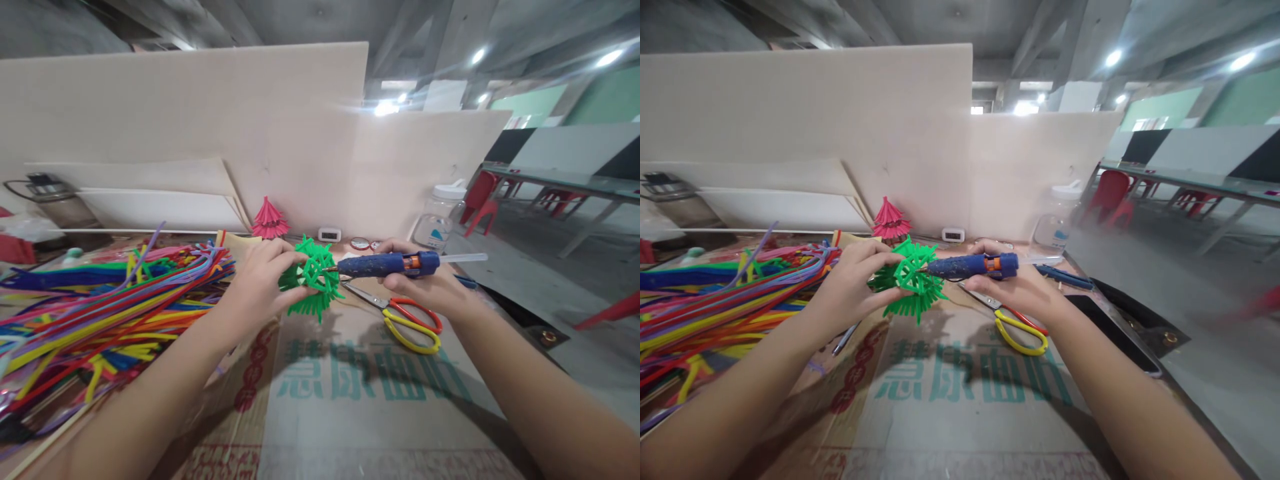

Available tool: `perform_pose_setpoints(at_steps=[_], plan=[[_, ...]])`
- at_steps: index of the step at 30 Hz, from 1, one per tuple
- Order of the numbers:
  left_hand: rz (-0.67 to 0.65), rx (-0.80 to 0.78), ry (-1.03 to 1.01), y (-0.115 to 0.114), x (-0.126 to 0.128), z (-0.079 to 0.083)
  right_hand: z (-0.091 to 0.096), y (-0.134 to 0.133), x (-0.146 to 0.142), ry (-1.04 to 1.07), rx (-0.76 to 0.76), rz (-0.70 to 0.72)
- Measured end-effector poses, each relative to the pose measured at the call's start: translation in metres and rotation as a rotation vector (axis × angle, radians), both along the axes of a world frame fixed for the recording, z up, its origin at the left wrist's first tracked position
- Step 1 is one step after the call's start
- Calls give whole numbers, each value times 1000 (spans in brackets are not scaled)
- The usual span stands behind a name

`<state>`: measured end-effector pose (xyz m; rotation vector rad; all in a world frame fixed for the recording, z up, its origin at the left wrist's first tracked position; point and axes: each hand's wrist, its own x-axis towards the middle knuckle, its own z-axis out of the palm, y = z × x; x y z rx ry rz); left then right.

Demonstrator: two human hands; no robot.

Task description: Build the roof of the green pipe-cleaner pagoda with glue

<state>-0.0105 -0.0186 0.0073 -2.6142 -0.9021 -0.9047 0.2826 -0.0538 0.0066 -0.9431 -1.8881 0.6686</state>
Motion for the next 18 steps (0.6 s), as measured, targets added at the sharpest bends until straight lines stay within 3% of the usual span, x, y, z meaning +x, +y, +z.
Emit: perform_pose_setpoints(at_steps=[18], plan=[[-2, 4, 4, 0, 0, 1, 5, -2, -3, 21, -14, -33]])
